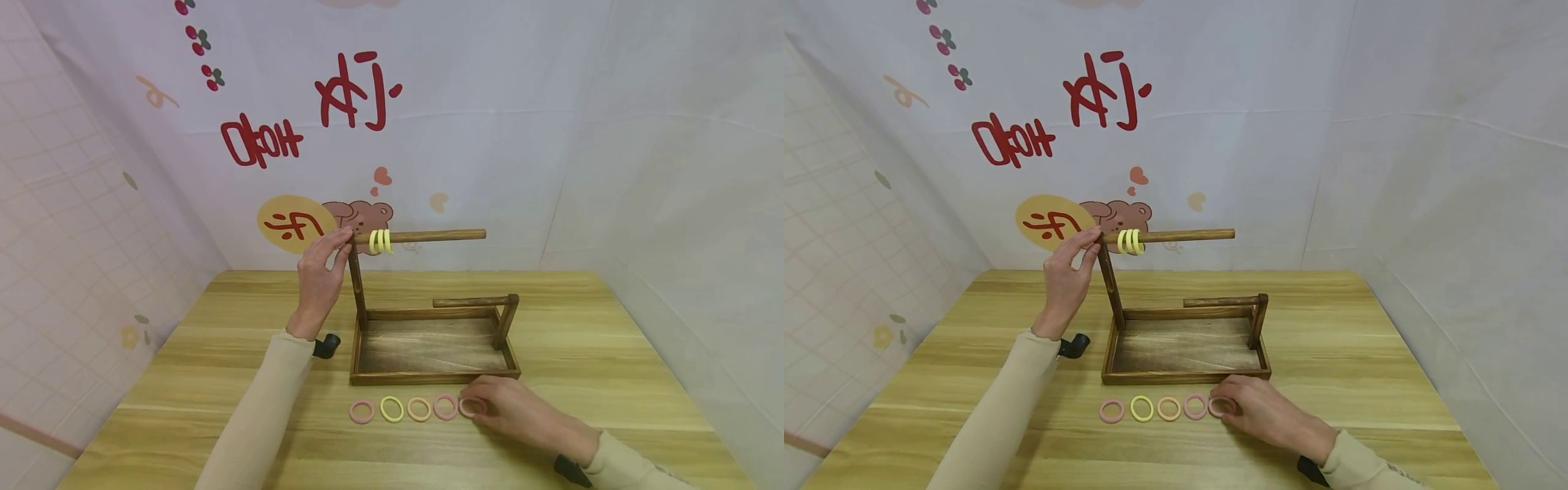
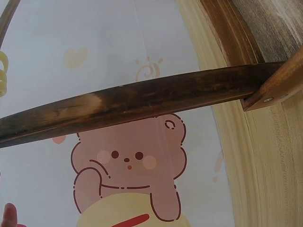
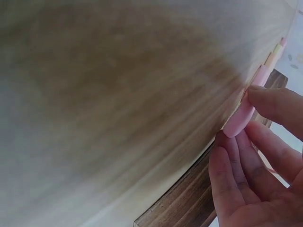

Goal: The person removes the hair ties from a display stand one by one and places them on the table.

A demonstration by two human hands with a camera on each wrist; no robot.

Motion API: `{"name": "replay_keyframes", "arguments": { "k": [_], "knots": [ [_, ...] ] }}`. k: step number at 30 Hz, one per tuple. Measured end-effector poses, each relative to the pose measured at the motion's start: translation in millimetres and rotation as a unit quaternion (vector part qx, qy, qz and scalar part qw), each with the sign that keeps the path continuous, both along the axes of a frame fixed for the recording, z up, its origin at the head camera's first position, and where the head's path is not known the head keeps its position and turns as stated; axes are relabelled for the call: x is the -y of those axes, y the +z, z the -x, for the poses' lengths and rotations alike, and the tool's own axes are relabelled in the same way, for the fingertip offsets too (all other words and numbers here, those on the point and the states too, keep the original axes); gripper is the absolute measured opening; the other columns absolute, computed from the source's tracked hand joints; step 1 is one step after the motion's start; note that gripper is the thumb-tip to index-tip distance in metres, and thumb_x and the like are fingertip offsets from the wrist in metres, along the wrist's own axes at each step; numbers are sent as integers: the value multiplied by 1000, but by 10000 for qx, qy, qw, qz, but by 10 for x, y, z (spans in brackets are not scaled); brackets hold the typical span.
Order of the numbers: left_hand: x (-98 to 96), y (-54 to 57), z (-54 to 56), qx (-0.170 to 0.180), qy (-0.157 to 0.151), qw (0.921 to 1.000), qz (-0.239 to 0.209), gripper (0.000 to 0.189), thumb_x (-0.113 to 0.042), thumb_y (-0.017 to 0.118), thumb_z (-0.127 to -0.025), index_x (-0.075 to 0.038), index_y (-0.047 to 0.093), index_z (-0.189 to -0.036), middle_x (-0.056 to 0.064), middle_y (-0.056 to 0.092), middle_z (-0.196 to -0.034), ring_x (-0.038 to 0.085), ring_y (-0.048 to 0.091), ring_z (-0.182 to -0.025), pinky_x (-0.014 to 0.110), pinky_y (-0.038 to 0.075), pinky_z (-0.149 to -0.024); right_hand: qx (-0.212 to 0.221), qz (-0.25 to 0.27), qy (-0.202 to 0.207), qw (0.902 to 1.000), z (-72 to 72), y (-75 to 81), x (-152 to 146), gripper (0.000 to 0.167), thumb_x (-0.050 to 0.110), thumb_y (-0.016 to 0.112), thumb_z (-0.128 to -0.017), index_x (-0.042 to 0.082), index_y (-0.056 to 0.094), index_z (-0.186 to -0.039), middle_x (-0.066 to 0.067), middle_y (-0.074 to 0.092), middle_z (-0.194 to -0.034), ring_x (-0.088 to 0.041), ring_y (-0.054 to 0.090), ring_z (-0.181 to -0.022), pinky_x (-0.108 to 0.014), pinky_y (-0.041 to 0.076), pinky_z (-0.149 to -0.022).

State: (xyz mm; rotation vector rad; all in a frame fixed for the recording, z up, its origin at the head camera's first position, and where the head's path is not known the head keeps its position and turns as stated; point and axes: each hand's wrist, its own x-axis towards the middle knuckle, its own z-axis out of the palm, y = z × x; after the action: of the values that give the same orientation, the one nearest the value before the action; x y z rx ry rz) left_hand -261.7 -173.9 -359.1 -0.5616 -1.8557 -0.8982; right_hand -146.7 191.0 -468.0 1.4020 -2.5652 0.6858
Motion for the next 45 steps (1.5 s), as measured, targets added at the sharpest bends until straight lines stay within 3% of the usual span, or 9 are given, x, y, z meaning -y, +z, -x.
{"name": "replay_keyframes", "arguments": {
  "k": [10, 16, 22, 29, 34, 40, 45],
  "knots": [
    [24, 19, -7, 40, 70, 10000, -11, 25, -2, 73, -96, 2, 74, -120, 16, 73, -124, 35, 69, -115, 51, 51, -104, -11, -51, 44, 10000, -7, 57, -5, 34, 9, 85, -81, 13, 74, -112, 6, 73, -106, -9, 68, -95, -31, 59, -81],
    [33, 28, -13, 79, 88, 9999, 6, 25, -3, 72, -96, 2, 74, -120, 16, 73, -124, 35, 69, -114, 49, 51, -104, -317, 10, -69, 9995, 6, 230, -7, 31, 12, 83, -86, 12, 75, -116, 1, 74, -115, -19, 70, -106, -42, 60, -89],
    [42, 6, -7, 8, 91, 10000, 3, 25, -2, 74, -95, 2, 74, -120, 15, 74, -123, 35, 69, -113, 51, 52, -102, -384, 550, -75, 9977, 78, 406, 21, 36, 6, 84, -86, 10, 73, -120, 0, 75, -115, -21, 72, -103, -39, 61, -84],
    [30, 2, -6, -93, 42, 9999, -59, 25, -1, 75, -94, 1, 75, -118, 14, 74, -122, 34, 71, -111, 50, 52, -102, -713, 1245, 33, 9896, 216, 597, 131, 38, 0, 81, -86, 13, 72, -121, 1, 74, -117, -20, 71, -105, -38, 61, -83],
    [30, -12, 7, -107, 5, 9999, -38, 25, -1, 75, -94, 1, 75, -118, 14, 74, -122, 34, 71, -110, 49, 52, -102, -877, 1591, -95, 9833, 309, 765, 237, 35, 4, 80, -88, 16, 74, -121, 4, 73, -117, -15, 69, -105, -27, 57, -82],
    [28, -21, 16, -108, -11, 9999, 4, 25, -2, 75, -94, 1, 75, -118, 14, 74, -122, 33, 71, -110, 50, 53, -101, -1168, 2009, -64, 9726, 422, 976, 378, 34, 4, 81, -88, 12, 75, -120, -1, 76, -117, -20, 71, -108, -23, 53, -94],
    [30, -14, 7, -81, -12, 10000, 11, 24, -2, 75, -94, 2, 75, -118, 14, 74, -122, 33, 71, -109, 49, 52, -102, -1369, 2302, 40, 9635, 518, 1119, 514, 25, 18, 76, -97, 7, 75, -119, -5, 76, -116, -23, 72, -107, -23, 51, -99]
  ]
}}
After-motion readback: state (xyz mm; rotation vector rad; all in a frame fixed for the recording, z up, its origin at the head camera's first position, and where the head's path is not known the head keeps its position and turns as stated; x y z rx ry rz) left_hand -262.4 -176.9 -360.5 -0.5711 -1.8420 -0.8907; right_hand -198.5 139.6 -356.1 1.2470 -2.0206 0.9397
